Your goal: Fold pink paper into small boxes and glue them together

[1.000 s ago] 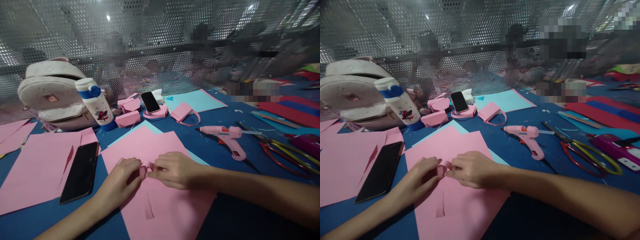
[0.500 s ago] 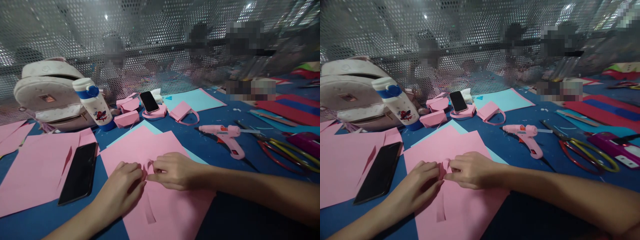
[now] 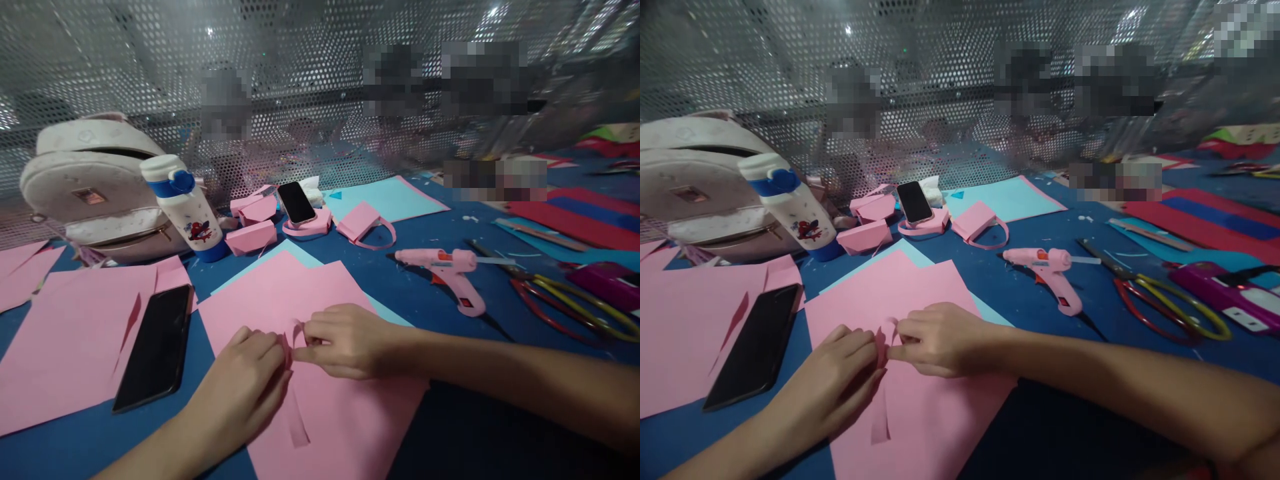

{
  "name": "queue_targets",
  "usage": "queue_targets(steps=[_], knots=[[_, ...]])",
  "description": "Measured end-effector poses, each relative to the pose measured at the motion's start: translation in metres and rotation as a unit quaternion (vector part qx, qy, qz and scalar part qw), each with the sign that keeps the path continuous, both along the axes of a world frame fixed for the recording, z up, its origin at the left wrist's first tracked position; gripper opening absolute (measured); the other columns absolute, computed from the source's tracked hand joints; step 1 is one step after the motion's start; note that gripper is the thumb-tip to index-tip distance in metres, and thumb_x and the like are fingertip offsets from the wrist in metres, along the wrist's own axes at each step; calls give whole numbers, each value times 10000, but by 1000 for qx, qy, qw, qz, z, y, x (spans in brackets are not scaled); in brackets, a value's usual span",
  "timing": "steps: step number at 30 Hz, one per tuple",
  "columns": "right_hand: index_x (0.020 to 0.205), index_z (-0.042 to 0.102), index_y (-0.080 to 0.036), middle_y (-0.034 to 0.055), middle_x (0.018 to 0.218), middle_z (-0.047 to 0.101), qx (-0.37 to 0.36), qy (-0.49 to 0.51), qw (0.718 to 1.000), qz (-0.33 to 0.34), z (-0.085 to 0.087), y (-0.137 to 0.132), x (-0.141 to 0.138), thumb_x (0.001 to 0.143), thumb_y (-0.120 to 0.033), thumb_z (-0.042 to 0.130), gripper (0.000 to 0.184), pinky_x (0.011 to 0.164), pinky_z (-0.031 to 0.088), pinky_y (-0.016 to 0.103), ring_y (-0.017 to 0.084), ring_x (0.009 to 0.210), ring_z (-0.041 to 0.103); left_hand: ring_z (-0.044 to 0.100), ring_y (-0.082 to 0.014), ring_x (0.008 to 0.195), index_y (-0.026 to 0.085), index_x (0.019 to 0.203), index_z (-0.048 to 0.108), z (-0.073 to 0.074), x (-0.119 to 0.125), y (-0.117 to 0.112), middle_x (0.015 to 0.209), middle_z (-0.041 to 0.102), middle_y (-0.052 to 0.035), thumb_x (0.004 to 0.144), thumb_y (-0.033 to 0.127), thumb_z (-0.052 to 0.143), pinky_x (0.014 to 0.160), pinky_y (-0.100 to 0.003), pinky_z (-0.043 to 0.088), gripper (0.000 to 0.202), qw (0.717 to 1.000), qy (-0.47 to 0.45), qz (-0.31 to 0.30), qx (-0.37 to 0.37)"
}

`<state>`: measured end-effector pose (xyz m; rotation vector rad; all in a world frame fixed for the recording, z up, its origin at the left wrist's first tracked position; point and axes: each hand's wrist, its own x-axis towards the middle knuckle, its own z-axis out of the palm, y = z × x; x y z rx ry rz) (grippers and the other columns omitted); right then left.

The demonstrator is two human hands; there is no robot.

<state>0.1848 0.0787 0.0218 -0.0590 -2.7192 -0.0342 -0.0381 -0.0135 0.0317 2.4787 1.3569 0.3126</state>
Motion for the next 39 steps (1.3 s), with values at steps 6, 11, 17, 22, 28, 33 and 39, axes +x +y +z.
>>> queue_targets(steps=[6, 11, 17, 22, 28, 33, 39], knots=[[1161, 672, -204, 15, 768, 558, 13, -19, 998, 53, 4, -2, 2, 972, -169, 485, 268, 571, 326, 295, 156, 661, 461, 470, -174, 704, 201, 819, 529, -1, 1, 1, 802, 564, -11, 946, 135, 417, 687, -334, 303, 182, 999, -32, -10, -9], [1179, 671, -204, 21, 787, 570, 3, -25, 999, 47, 4, -2, 2, 972, -158, 465, 296, 571, 330, 295, 160, 682, 467, 480, -166, 716, 194, 809, 521, -2, -1, 2, 790, 552, -5, 952, 137, 416, 690, -326, 301, 187, 999, -32, -27, 2], [1177, 687, -210, 24, 788, 581, -10, -14, 999, 45, 3, -3, 1, 979, -149, 439, 324, 577, 341, 299, 167, 676, 460, 483, -180, 732, 190, 885, 563, -6, -4, 4, 810, 575, -25, 974, 125, 377, 693, -332, 307, 216, 995, 19, -80, 58], [1176, 686, -184, 28, 799, 595, -13, -19, 999, 38, 2, -3, 3, 989, -167, 448, 303, 586, 353, 301, 163, 676, 476, 477, -173, 714, 190, 858, 537, -5, -3, 4, 795, 566, -12, 977, 136, 390, 695, -327, 311, 197, 998, -7, -47, 30], [1171, 675, -176, 34, 827, 607, -2, -31, 999, 36, 2, -2, 3, 1002, -198, 454, 279, 594, 360, 302, 158, 680, 498, 457, -183, 711, 196, 846, 520, -1, -3, 1, 821, 559, -15, 969, 138, 373, 698, -335, 303, 200, 1000, -25, -3, -9], [1119, 681, -162, 28, 793, 597, 27, -29, 998, 40, 3, -2, 2, 995, -195, 469, 248, 568, 342, 306, 167, 688, 507, 462, -185, 719, 199, 850, 517, -2, -6, 4, 828, 555, -12, 972, 149, 369, 702, -337, 304, 198, 1000, -15, 8, -5], [1131, 671, -179, 22, 838, 620, 17, -20, 1000, 8, 0, -4, 0, 997, -187, 488, 227, 584, 335, 302, 157, 710, 513, 464, -184, 716, 196, 848, 474, -5, -10, 8, 796, 535, -4, 986, 214, 406, 692, -323, 323, 154, 998, -45, 44, 2]])
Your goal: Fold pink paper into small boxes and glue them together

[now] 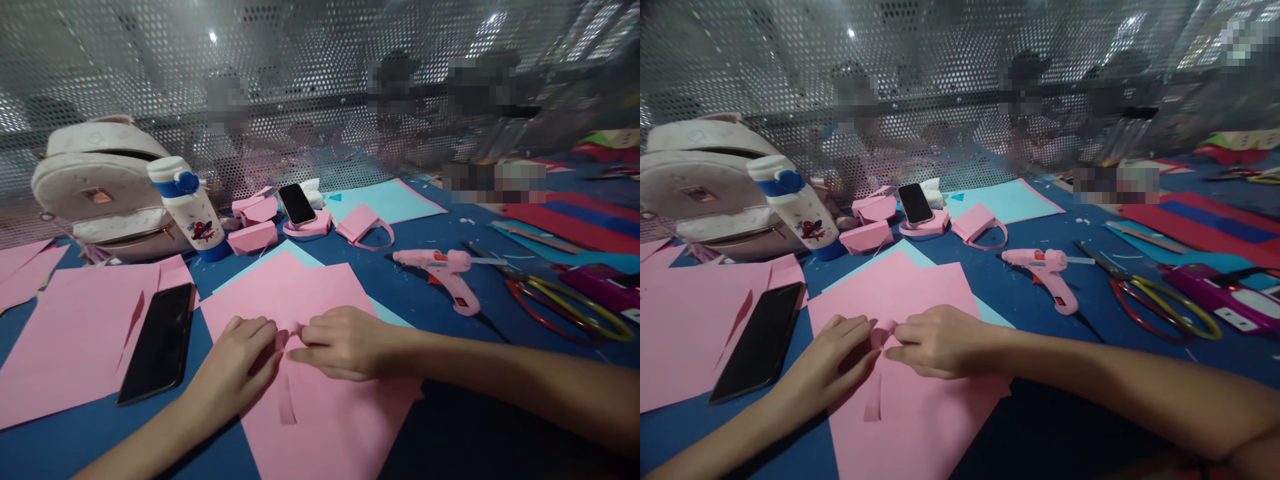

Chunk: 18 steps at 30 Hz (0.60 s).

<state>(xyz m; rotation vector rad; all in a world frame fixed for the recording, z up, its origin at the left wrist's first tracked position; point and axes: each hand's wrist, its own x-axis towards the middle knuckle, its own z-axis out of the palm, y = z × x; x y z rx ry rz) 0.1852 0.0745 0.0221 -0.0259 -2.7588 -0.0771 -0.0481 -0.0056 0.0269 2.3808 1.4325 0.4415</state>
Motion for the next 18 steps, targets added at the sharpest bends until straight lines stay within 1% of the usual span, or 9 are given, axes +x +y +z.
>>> queue_targets(steps=[3, 6, 9, 15, 18], knots=[[1113, 666, -185, 18, 850, 624, 3, -5, 1000, -15, -1, 0, 0, 1002, -194, 498, 202, 574, 300, 297, 146, 689, 502, 470, -182, 720, 198, 827, 444, -3, 0, 0, 784, 523, 1, 972, 226, 443, 688, -316, 333, 148, 999, -37, 20, -6], [1170, 639, -185, 25, 873, 626, -1, -21, 1000, -15, -1, 0, 0, 996, -196, 513, 216, 585, 285, 288, 143, 698, 503, 471, -183, 733, 200, 806, 430, -6, -1, 1, 788, 524, 1, 958, 214, 457, 691, -314, 334, 155, 997, -65, 30, -16], [1188, 635, -185, 28, 877, 627, -10, -30, 999, -18, 0, 0, -1, 993, -185, 506, 234, 589, 282, 286, 147, 701, 497, 461, -181, 735, 201, 786, 414, -6, -2, 1, 780, 516, 4, 953, 216, 469, 693, -313, 329, 176, 996, -81, 33, -26], [1210, 635, -184, 24, 864, 617, -18, -36, 999, -20, 1, -1, -1, 985, -170, 505, 260, 586, 285, 283, 148, 695, 482, 449, -172, 714, 198, 745, 395, -3, -4, 2, 747, 502, 18, 952, 241, 505, 694, -308, 321, 238, 994, -92, 37, -52], [1215, 634, -185, 26, 858, 611, -10, -37, 999, -15, 1, -1, 0, 989, -173, 497, 266, 591, 279, 282, 147, 694, 475, 467, -179, 739, 197, 770, 435, -3, -4, 2, 781, 531, 13, 938, 259, 559, 708, -313, 326, 218, 995, -71, 38, -61]])
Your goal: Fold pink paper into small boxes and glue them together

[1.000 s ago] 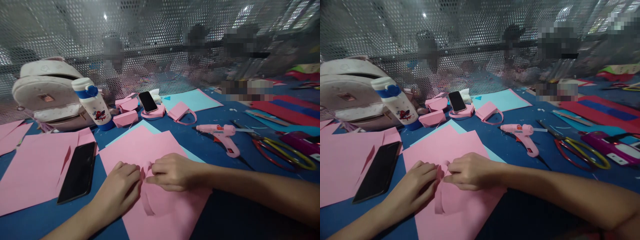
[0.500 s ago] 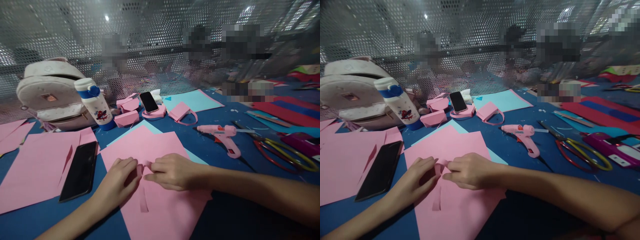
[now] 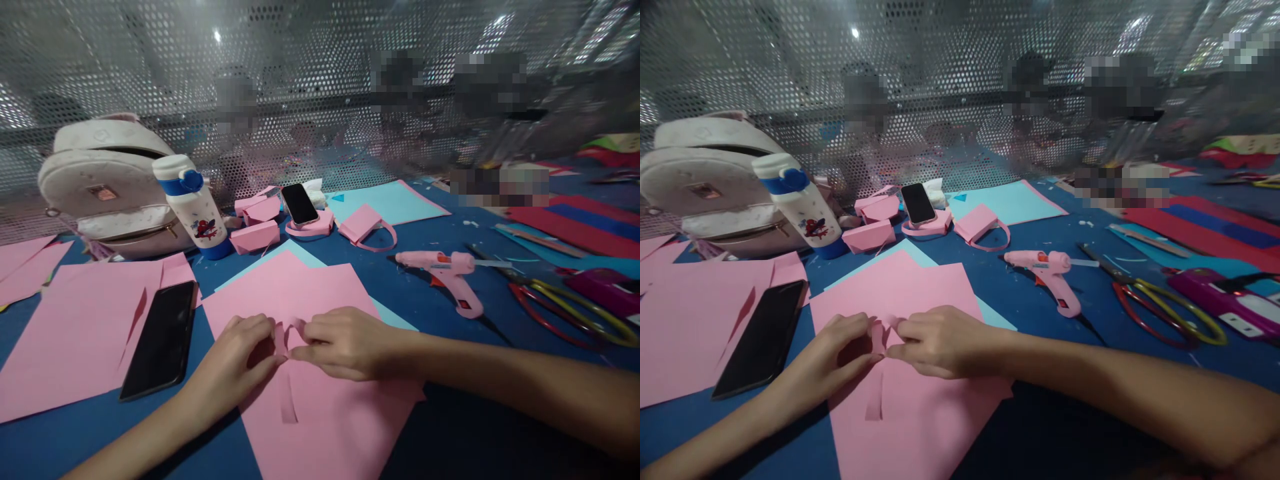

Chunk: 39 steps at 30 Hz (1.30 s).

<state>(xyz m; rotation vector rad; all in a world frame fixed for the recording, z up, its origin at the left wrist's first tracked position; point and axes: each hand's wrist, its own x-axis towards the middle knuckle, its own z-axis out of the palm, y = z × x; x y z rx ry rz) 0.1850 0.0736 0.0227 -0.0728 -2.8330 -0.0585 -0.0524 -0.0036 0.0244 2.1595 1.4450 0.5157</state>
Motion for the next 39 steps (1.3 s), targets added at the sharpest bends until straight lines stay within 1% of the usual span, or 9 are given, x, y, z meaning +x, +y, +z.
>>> queue_targets(steps=[7, 15, 18, 22, 25, 28, 31, 36, 39], knots=[[1219, 641, -183, 28, 853, 593, -6, 12, 1000, 18, 1, 1, 2, 979, -177, 506, 276, 579, 257, 296, 153, 685, 449, 485, -179, 729, 196, 760, 454, 0, 3, -2, 772, 548, 8, 948, 233, 524, 704, -314, 339, 204, 1000, 18, 4, 11], [1215, 635, -185, 25, 853, 602, -10, 14, 1000, 19, -2, 1, 1, 977, -175, 506, 271, 590, 284, 283, 147, 700, 479, 476, -162, 677, 188, 782, 497, 4, 4, -3, 763, 562, 2, 942, 215, 526, 690, -315, 343, 165, 993, 65, -39, 96], [1201, 640, -192, 24, 859, 611, -8, 15, 1000, 15, -2, 1, 1, 983, -183, 502, 258, 588, 302, 278, 144, 708, 499, 489, -164, 688, 187, 802, 517, 7, 1, -3, 781, 575, -2, 950, 244, 540, 697, -318, 347, 161, 994, 73, -42, 70], [1203, 649, -192, 21, 858, 614, -8, 24, 1000, 13, -2, 0, 0, 982, -190, 510, 261, 583, 311, 288, 149, 711, 507, 494, -183, 721, 187, 809, 505, 9, 0, -3, 806, 570, -6, 928, 343, 618, 698, -323, 340, 226, 996, 89, -31, 0], [1186, 661, -182, 22, 848, 611, -9, 28, 999, 19, -2, 0, 0, 978, -179, 514, 254, 580, 309, 289, 148, 710, 506, 488, -205, 760, 189, 817, 510, 11, 2, -5, 843, 570, -20, 939, 333, 596, 700, -329, 327, 207, 994, 99, -29, -29], [1185, 664, -181, 21, 839, 602, -9, 34, 999, 21, -3, 0, 1, 985, -189, 504, 257, 574, 297, 296, 150, 698, 495, 481, -213, 788, 189, 856, 540, 14, 6, -8, 893, 576, -34, 976, 273, 502, 721, -341, 322, 151, 993, 102, -52, -26], [1182, 666, -186, 19, 831, 588, -7, 32, 999, 25, -3, -1, 1, 991, -193, 486, 263, 571, 304, 299, 151, 692, 491, 470, -199, 766, 191, 866, 550, 15, 9, -10, 890, 567, -32, 979, 201, 430, 714, -339, 310, 165, 992, 96, -76, -14], [1200, 655, -190, 19, 825, 586, -2, 14, 1000, 25, -1, -1, 1, 987, -168, 467, 285, 585, 344, 278, 139, 678, 497, 463, -181, 747, 194, 842, 539, 12, 10, -10, 854, 559, -16, 932, 137, 441, 702, -325, 300, 145, 993, 79, -82, 11], [1214, 649, -202, 17, 824, 595, -1, 17, 1000, 19, -1, -1, 1, 973, -158, 479, 298, 584, 351, 274, 140, 670, 498, 469, -169, 722, 194, 807, 520, 12, 9, -8, 803, 550, -7, 929, 124, 421, 691, -322, 295, 172, 991, 73, -111, 32]])
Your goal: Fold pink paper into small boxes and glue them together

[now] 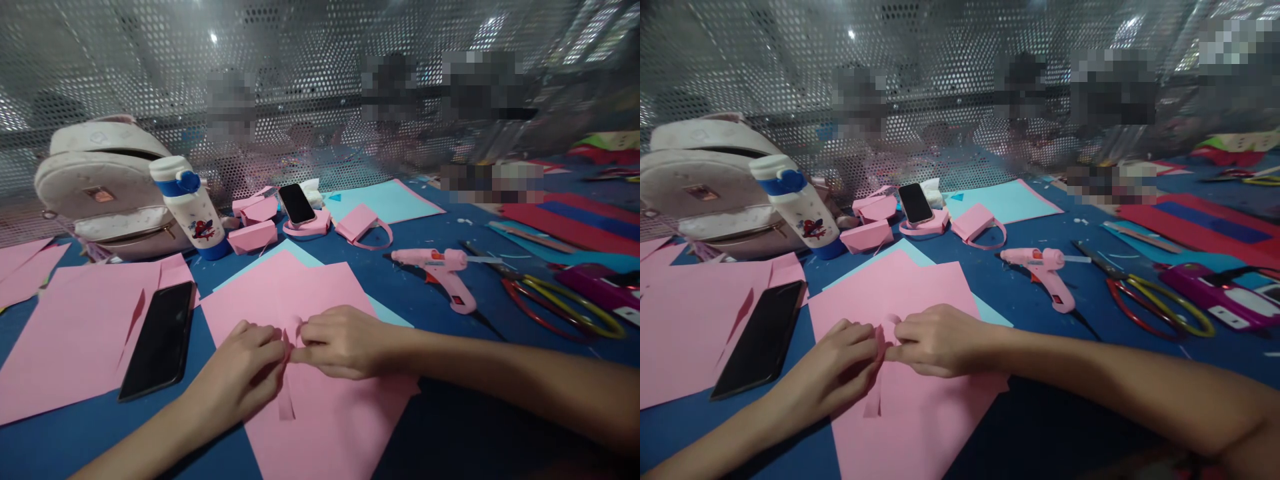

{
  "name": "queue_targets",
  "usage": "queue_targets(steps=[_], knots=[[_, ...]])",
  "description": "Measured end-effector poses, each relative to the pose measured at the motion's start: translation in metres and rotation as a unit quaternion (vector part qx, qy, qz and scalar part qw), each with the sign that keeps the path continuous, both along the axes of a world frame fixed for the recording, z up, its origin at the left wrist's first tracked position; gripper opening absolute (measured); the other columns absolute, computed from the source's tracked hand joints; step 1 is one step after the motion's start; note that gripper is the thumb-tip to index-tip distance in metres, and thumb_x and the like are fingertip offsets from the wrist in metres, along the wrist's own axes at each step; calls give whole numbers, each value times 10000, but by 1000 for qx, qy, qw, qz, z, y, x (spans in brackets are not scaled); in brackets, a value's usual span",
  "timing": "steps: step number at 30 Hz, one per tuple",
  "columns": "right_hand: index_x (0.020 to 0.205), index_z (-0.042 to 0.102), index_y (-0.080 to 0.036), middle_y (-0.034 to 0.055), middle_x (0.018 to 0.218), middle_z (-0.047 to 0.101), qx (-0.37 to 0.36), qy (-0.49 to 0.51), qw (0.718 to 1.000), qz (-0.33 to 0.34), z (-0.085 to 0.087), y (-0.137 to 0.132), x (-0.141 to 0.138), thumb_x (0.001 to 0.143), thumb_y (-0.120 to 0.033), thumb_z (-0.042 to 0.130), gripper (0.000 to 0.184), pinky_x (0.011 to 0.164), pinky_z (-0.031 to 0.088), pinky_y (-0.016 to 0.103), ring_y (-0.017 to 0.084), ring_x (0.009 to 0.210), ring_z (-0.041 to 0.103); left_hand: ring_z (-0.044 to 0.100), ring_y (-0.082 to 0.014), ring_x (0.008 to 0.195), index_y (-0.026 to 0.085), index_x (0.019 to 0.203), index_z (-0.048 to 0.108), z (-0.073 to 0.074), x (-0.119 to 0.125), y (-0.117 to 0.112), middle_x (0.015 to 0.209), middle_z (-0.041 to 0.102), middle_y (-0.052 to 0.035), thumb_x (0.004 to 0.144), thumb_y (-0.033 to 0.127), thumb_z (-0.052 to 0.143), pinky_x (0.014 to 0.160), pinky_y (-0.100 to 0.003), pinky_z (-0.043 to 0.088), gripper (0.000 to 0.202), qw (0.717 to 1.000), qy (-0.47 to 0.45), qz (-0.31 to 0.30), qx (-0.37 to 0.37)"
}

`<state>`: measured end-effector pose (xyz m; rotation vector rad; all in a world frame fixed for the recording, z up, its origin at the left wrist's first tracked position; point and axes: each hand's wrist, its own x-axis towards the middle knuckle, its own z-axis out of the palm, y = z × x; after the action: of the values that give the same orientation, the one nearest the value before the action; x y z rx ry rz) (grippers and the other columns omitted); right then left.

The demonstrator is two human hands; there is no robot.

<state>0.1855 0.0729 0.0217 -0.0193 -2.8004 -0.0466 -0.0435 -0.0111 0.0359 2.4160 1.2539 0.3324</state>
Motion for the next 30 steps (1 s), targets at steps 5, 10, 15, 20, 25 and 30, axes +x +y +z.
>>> queue_targets(steps=[5, 10, 15, 20, 25, 30], knots=[[1207, 658, -197, 18, 825, 589, 1, 10, 1000, 3, -1, 0, 0, 984, -177, 475, 289, 570, 346, 284, 148, 671, 483, 484, -159, 710, 198, 806, 503, 2, -3, 4, 791, 565, -1, 958, 156, 400, 694, -322, 296, 189, 1000, -7, -29, 3], [1190, 668, -194, 13, 790, 562, 3, 8, 1000, 21, -1, 1, 1, 984, -195, 481, 278, 558, 331, 284, 145, 643, 457, 462, -160, 705, 191, 802, 497, 1, -3, 5, 798, 563, -6, 971, 205, 430, 686, -324, 284, 183, 1000, 7, -11, 7], [1194, 661, -192, 14, 792, 566, 7, 5, 1000, 19, 0, 0, 1, 978, -180, 474, 287, 564, 335, 280, 148, 649, 451, 459, -151, 710, 193, 818, 512, -1, -4, 4, 806, 559, 3, 971, 176, 419, 693, -321, 288, 180, 1000, 4, -20, 5], [1180, 670, -194, 11, 804, 577, 10, 24, 1000, 18, 0, 0, 0, 969, -174, 489, 279, 555, 337, 282, 147, 644, 447, 485, -144, 733, 205, 861, 545, 2, -7, 8, 800, 565, 14, 962, 143, 434, 715, -314, 310, 163, 998, -14, -59, 7], [1183, 663, -194, 15, 814, 587, 19, 17, 999, 22, -1, 0, 1, 979, -181, 490, 268, 560, 335, 278, 144, 660, 467, 468, -144, 693, 201, 818, 543, 3, -8, 11, 735, 528, 14, 966, 155, 430, 715, -311, 329, 192, 997, -17, -70, 6], [1188, 663, -211, 13, 786, 584, 17, 5, 999, 38, -1, 0, 2, 988, -201, 469, 279, 558, 327, 277, 144, 655, 477, 458, -154, 692, 198, 773, 480, 2, -6, 8, 748, 539, 12, 977, 212, 446, 692, -312, 305, 207, 999, -4, -40, 23]])
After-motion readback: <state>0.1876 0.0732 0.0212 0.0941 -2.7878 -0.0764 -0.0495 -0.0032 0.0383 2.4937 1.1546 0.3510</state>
